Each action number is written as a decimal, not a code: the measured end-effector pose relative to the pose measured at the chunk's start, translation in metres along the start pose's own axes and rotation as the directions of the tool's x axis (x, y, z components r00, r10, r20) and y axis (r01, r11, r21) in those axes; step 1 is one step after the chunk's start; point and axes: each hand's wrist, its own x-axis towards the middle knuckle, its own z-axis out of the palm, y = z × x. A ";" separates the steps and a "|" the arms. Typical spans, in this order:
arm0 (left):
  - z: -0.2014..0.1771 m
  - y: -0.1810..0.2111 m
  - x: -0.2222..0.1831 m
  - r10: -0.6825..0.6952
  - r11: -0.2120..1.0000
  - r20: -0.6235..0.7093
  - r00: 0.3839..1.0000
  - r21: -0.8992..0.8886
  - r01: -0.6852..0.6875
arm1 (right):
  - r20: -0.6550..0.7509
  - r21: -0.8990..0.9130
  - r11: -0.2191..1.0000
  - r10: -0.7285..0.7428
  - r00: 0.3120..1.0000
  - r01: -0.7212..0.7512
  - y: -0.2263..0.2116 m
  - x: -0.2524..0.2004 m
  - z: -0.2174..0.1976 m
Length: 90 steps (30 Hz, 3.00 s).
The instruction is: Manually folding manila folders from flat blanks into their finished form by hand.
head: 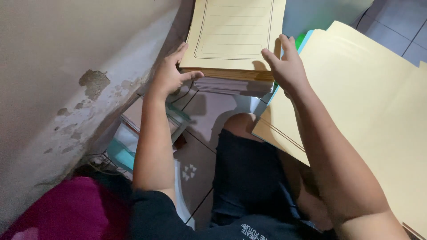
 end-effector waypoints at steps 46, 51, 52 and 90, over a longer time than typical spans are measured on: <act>0.092 0.044 -0.041 0.409 0.913 -0.471 0.782 0.210 -0.350 | 0.081 -0.050 0.936 -0.345 0.935 0.349 0.041 -0.124 -0.081; 0.249 0.144 -0.112 0.658 0.717 -0.418 0.627 0.094 -0.690 | 0.047 -0.270 0.916 -0.295 0.954 0.297 0.180 -0.218 -0.163; 0.276 0.164 -0.127 0.749 0.642 -0.233 0.620 0.020 -0.767 | -0.015 -0.361 0.901 -0.263 0.965 0.240 0.198 -0.239 -0.177; 0.343 0.245 -0.154 0.803 0.523 0.456 0.384 -0.228 -0.821 | -0.040 -0.314 0.931 -0.208 0.977 0.185 0.291 -0.349 -0.223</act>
